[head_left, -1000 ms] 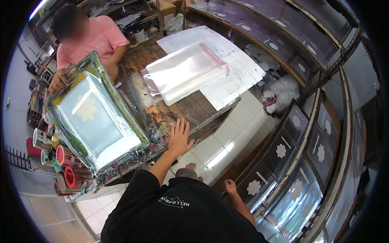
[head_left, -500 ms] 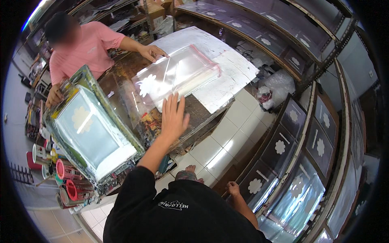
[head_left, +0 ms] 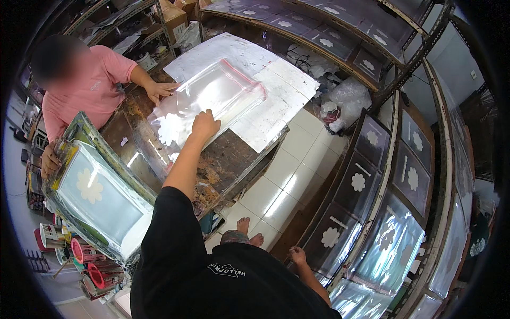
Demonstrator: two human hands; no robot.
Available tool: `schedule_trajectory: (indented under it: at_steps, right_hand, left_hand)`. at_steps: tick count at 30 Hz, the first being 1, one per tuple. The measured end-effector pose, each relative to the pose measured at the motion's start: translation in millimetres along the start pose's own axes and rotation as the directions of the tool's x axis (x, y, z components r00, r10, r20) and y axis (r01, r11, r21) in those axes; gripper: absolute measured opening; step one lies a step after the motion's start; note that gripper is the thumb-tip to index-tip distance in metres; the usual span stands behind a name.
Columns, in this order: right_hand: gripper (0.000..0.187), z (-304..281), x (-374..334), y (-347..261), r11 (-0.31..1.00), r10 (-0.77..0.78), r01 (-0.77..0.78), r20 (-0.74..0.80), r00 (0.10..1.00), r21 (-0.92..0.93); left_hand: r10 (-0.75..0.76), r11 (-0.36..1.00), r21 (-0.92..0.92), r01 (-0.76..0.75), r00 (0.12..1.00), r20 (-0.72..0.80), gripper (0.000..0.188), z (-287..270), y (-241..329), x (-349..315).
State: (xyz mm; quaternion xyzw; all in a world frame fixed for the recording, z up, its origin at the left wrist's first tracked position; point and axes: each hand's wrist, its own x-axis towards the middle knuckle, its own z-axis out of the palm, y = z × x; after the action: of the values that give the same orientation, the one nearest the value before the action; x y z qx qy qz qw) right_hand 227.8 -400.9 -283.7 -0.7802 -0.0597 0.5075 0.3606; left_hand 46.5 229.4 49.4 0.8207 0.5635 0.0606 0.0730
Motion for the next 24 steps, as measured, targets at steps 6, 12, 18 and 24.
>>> schedule_trajectory:
  at_steps: [6, 12, 18, 24]
  right_hand:
    - [0.021, -7.8, 21.7, 23.8, 0.979, -0.103, 0.102, 0.001, 0.995, -0.178]
    - [0.023, 11.1, 27.6, -67.2, 0.935, -0.292, 0.282, -0.018, 0.956, -0.215]
    - [0.038, 45.0, -31.7, -230.9, 0.945, -0.326, 0.323, 0.112, 0.939, 0.043]
    - [0.069, 52.4, -112.6, -361.7, 0.719, -0.483, 0.136, 0.349, 0.803, 0.682]
  left_hand:
    - [0.229, 0.973, 0.011, -0.229, 0.972, -0.045, 0.026, -21.0, -0.9, -35.1]
    - [0.363, 0.93, 0.006, -0.368, 0.914, -0.18, 0.03, -34.0, 37.1, -96.7]
    - [0.388, 0.921, 0.157, -0.357, 0.798, -0.46, 0.035, -34.0, 38.6, -111.7]
    - [0.708, 0.696, 0.169, -0.698, 0.628, -0.323, 0.043, -48.9, 95.9, -194.9]
